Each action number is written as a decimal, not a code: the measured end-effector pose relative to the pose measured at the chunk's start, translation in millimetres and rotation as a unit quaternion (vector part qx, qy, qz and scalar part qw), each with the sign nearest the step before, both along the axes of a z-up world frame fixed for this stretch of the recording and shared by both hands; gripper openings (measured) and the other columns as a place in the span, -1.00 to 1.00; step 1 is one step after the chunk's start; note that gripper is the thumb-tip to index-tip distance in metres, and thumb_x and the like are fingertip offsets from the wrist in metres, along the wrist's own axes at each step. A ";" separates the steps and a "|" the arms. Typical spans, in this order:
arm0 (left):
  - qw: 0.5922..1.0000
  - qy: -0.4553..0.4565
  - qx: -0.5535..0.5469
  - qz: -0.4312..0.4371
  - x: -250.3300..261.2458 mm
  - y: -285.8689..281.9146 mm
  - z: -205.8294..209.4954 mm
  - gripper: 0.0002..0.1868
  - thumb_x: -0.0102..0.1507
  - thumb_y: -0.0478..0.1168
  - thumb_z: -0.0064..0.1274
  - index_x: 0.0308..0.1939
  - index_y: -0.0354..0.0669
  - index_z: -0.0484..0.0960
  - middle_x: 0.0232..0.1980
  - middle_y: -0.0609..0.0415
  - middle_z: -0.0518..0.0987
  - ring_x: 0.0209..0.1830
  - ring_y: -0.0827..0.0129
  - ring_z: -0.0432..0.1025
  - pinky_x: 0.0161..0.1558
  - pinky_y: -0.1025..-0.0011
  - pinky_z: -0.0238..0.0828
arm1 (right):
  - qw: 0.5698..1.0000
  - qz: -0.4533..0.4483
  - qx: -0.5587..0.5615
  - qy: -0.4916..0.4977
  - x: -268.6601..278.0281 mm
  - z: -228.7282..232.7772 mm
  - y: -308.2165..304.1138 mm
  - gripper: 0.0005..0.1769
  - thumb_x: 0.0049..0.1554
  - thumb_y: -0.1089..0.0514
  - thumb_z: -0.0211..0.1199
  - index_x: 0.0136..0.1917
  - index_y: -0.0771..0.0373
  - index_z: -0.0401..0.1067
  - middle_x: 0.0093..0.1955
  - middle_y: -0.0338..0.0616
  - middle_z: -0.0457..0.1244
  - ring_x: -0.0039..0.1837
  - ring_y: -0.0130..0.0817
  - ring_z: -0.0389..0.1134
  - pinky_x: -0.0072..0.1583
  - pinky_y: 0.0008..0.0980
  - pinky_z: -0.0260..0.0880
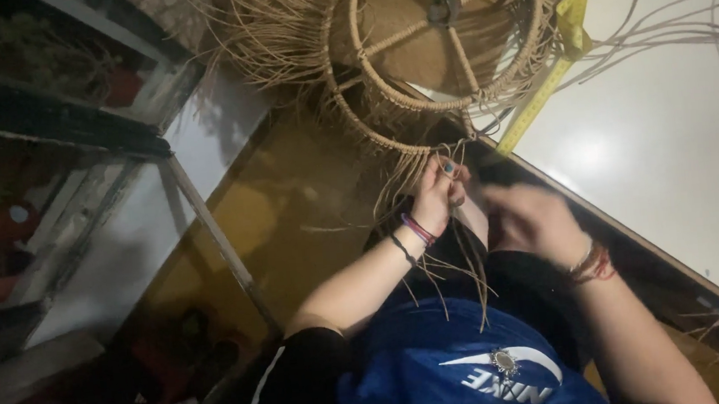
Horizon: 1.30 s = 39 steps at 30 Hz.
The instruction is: Weaving straw strands into a circular frame to create a lampshade.
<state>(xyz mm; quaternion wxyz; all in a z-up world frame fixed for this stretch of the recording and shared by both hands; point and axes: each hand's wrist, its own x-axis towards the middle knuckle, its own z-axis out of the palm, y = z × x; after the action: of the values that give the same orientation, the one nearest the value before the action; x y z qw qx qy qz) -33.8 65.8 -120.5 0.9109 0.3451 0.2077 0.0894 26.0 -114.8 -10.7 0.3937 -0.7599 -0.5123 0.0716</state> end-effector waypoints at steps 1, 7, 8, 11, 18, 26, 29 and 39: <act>1.000 0.000 0.000 0.003 -2.4 -2.1 6.4 -0.93 0.52 -0.17 -0.25 -0.06 0.02 0.31 -0.33 0.10 0.49 -0.71 0.64 0.19 -0.71 0.71 0.02 | 1.000 0.003 0.000 0.000 6.8 17.3 16.7 -0.50 0.08 0.23 0.09 0.30 0.23 0.46 -0.13 -0.01 0.36 -0.12 0.04 0.41 -0.03 -0.10 0.42; 0.999 0.036 -0.038 0.015 -17.5 0.7 43.5 -0.90 0.44 -0.23 -0.29 -0.17 0.13 0.26 -0.49 0.30 0.13 -0.75 0.74 -0.12 -0.78 0.72 -0.27 | 0.950 -0.069 -0.042 -0.301 47.2 38.1 88.4 -0.87 0.25 0.16 0.26 0.08 0.07 0.53 0.14 -0.24 0.37 0.05 -0.26 0.41 0.13 -0.30 0.29; 0.999 0.043 -0.017 0.004 -20.9 2.0 36.7 -0.82 0.45 -0.26 -0.31 0.11 0.11 0.18 -0.50 0.28 0.09 -0.74 0.72 -0.10 -0.77 0.74 -0.24 | 0.950 -0.071 -0.037 -0.301 53.2 31.1 87.7 -0.97 0.26 0.12 0.28 -0.02 0.05 0.53 0.06 -0.28 0.36 0.00 -0.27 0.38 0.08 -0.30 0.27; 0.999 0.049 0.011 -0.009 -31.2 2.4 8.8 -0.72 0.47 -0.27 -0.32 0.27 0.02 0.24 -0.54 0.26 0.07 -0.76 0.69 -0.07 -0.79 0.75 -0.21 | 0.946 -0.068 -0.037 -0.314 61.2 23.2 88.1 -0.88 0.29 0.08 0.29 -0.12 0.02 0.52 -0.06 -0.32 0.31 -0.06 -0.28 0.32 0.02 -0.32 0.24; 0.959 0.047 0.273 -0.056 -66.2 1.2 22.8 -0.75 0.43 -0.32 -0.24 -0.12 -0.09 0.61 -0.64 0.26 0.32 -0.78 0.66 0.19 -0.76 0.76 0.05 | 0.949 -0.093 -0.045 -0.298 53.9 16.6 85.2 -0.90 0.28 0.06 0.33 -0.10 0.02 0.53 0.00 -0.32 0.33 -0.05 -0.29 0.30 -0.02 -0.33 0.21; 0.943 0.042 0.324 -0.061 -75.7 5.5 28.2 -0.71 0.40 -0.38 -0.29 -0.10 -0.08 0.60 -0.60 0.23 0.36 -0.71 0.60 0.18 -0.66 0.71 0.11 | 0.946 -0.106 -0.029 -0.305 47.8 23.3 90.7 -0.90 0.30 0.08 0.31 -0.09 0.02 0.52 -0.02 -0.31 0.34 -0.06 -0.29 0.31 -0.01 -0.35 0.19; 0.967 0.057 0.239 -0.064 -68.2 -7.1 42.2 -0.71 0.45 -0.39 -0.38 -0.06 -0.16 0.53 -0.58 0.24 0.27 -0.74 0.67 0.08 -0.70 0.76 0.01 | 0.939 -0.106 -0.029 -0.325 38.3 37.7 94.5 -0.89 0.33 0.11 0.23 -0.06 0.08 0.51 0.03 -0.26 0.34 -0.02 -0.27 0.32 0.03 -0.33 0.16; 0.946 0.043 0.319 -0.034 -67.4 -4.5 46.6 -0.72 0.40 -0.39 -0.35 -0.14 -0.22 0.54 -0.60 0.22 0.30 -0.67 0.56 0.21 -0.59 0.67 0.13 | 0.941 -0.034 -0.078 -0.326 46.9 1.8 110.1 -0.59 0.34 -0.25 0.06 0.03 0.09 0.44 0.13 -0.25 0.30 0.11 -0.36 0.32 0.37 0.03 -0.12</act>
<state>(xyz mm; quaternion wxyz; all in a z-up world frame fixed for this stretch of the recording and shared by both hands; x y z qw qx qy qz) -101.2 61.3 -73.9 0.7460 0.6280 0.1952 0.1052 72.9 -4.7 -8.9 0.1464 -0.7869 -0.5794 -0.1539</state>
